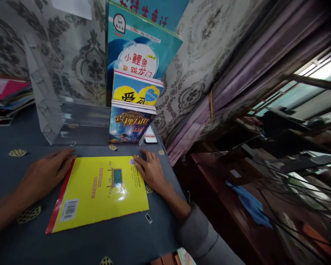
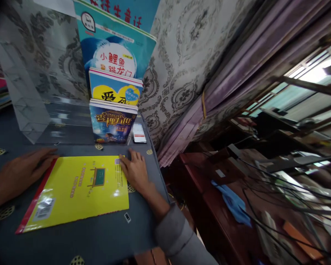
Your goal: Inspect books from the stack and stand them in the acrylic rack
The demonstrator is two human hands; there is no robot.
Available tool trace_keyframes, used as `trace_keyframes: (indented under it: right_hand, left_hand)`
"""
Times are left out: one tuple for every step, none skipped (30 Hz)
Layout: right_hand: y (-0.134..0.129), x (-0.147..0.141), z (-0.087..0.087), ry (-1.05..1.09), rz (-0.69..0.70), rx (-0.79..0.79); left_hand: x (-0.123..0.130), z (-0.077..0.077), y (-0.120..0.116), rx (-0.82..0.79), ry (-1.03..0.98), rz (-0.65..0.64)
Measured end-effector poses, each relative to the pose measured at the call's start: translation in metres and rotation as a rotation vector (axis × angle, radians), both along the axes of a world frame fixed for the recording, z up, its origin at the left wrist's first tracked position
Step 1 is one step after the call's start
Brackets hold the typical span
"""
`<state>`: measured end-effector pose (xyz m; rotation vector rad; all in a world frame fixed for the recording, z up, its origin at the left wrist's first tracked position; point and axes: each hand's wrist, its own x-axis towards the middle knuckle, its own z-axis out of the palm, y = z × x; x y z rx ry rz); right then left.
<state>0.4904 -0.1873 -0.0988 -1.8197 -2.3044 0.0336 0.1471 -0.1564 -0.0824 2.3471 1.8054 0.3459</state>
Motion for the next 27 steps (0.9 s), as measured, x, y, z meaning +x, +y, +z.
trace_keyframes:
  right_hand:
    - [0.000,0.006,-0.001,0.015,-0.012,0.004]
    - [0.001,0.009,-0.003,0.031,-0.013,0.005]
    - [0.001,0.012,-0.004,0.048,-0.010,0.004]
    - [0.002,0.013,-0.006,0.063,-0.005,0.002]
    - [0.003,0.013,-0.007,0.077,-0.001,0.002]
    - [0.004,0.013,-0.009,0.092,0.001,0.003]
    - [0.005,0.013,-0.010,0.108,0.003,0.005]
    - [0.006,0.013,-0.011,0.125,0.006,0.007]
    - [0.007,0.013,-0.012,0.143,0.010,0.007]
    - [0.007,0.014,-0.013,0.159,0.013,0.004]
    - [0.008,0.014,-0.013,0.172,0.017,-0.003]
    - [0.008,0.014,-0.013,0.180,0.021,-0.012]
    - [0.007,0.013,-0.013,0.185,0.026,-0.019]
    - [0.007,0.013,-0.012,0.186,0.030,-0.022]
    - [0.006,0.012,-0.012,0.184,0.034,-0.022]
    - [0.006,0.012,-0.011,0.181,0.038,-0.019]
    - [0.005,0.011,-0.011,0.179,0.041,-0.015]
    - [0.005,0.010,-0.010,0.178,0.043,-0.011]
    - [0.004,0.010,-0.009,0.178,0.043,-0.008]
    - [0.004,0.009,-0.008,0.177,0.042,-0.006]
    - [0.004,0.009,-0.007,0.174,0.043,-0.004]
    - [0.004,0.008,-0.006,0.170,0.045,-0.004]
    - [0.005,0.006,-0.005,0.163,0.049,-0.006]
    - [0.005,0.005,-0.003,0.154,0.055,-0.011]
    - [0.006,0.002,-0.001,0.144,0.064,-0.016]
    - [0.008,-0.001,0.000,0.134,0.077,-0.022]
    - [0.009,-0.004,0.001,0.126,0.094,-0.028]
  left_hand:
    - [0.001,0.000,-0.001,0.021,0.019,-0.006]
    - [0.003,0.001,-0.002,0.046,0.045,-0.018]
    - [0.005,0.001,-0.003,0.074,0.076,-0.036]
    - [0.007,0.001,-0.004,0.103,0.112,-0.061]
    - [0.010,0.000,-0.006,0.134,0.148,-0.091]
    - [0.013,-0.001,-0.007,0.167,0.182,-0.128]
    - [0.015,-0.003,-0.009,0.201,0.209,-0.166]
    - [0.018,-0.005,-0.011,0.231,0.234,-0.203]
    - [0.020,-0.007,-0.013,0.254,0.260,-0.233]
    - [0.022,-0.009,-0.015,0.268,0.288,-0.254]
    - [0.023,-0.011,-0.017,0.276,0.318,-0.266]
    - [0.025,-0.012,-0.019,0.277,0.348,-0.271]
    - [0.026,-0.012,-0.020,0.273,0.378,-0.272]
    - [0.027,-0.012,-0.021,0.268,0.406,-0.273]
    - [0.027,-0.011,-0.022,0.263,0.431,-0.274]
    - [0.028,-0.010,-0.023,0.258,0.454,-0.277]
    - [0.028,-0.008,-0.023,0.253,0.474,-0.281]
    - [0.028,-0.006,-0.023,0.249,0.493,-0.285]
    - [0.028,-0.005,-0.023,0.249,0.509,-0.285]
    - [0.027,-0.003,-0.023,0.251,0.521,-0.284]
    - [0.026,-0.003,-0.022,0.251,0.530,-0.290]
    - [0.024,-0.003,-0.022,0.255,0.535,-0.296]
    - [0.021,-0.004,-0.022,0.258,0.535,-0.303]
    - [0.017,-0.007,-0.021,0.263,0.532,-0.305]
    - [0.011,-0.010,-0.020,0.265,0.527,-0.301]
    - [0.004,-0.014,-0.018,0.262,0.520,-0.293]
    - [-0.004,-0.018,-0.016,0.254,0.505,-0.280]
